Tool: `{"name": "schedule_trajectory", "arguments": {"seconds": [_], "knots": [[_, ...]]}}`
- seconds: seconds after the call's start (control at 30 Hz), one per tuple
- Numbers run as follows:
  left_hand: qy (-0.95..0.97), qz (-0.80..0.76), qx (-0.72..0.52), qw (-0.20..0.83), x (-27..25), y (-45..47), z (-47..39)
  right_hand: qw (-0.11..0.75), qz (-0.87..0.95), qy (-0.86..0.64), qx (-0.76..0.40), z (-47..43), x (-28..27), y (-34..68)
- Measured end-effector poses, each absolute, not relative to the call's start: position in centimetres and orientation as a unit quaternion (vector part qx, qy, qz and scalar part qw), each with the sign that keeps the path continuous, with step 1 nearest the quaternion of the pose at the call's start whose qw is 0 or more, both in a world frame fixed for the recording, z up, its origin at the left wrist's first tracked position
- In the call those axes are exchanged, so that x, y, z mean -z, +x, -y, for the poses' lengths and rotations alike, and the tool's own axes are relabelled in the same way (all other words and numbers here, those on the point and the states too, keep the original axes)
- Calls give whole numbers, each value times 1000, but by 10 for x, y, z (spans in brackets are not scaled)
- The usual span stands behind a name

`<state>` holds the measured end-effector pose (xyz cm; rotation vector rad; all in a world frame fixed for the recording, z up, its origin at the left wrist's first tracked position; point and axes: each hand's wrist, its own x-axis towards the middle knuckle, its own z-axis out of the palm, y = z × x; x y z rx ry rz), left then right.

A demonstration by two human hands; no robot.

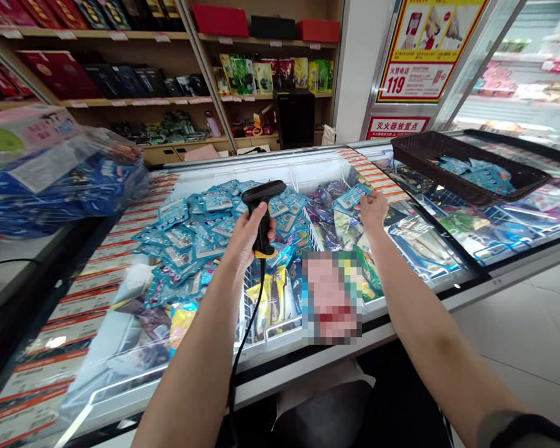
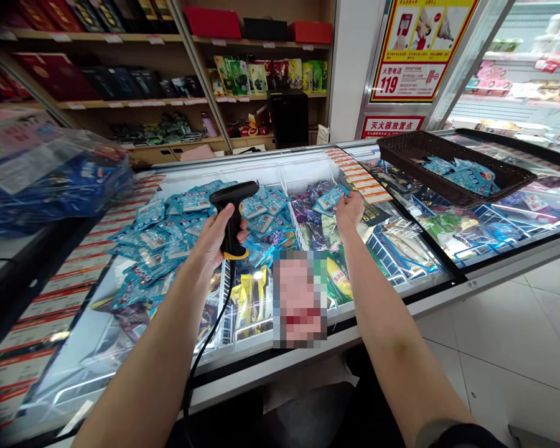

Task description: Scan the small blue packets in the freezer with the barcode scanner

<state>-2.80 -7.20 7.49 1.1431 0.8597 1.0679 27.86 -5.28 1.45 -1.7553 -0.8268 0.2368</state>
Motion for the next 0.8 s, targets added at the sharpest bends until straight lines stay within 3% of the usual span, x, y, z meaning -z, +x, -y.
{"name": "schedule_trajectory", "arguments": {"seconds": [0.2,0.37,0.47,0.8], "knots": [[490,-362,-493,621,-73,-28,68,427,426,-796,58,63,-24,267],[476,-371,-488,631,-68,-27,68,353,701,-619,-23,60,-21,224],[465,-381,-484,636,-65,-26,68,290,755,-587,-43,58,-14,200],[473,-365,-472,649,-50,-16,65,307,701,-642,-36,57,-9,179]]}}
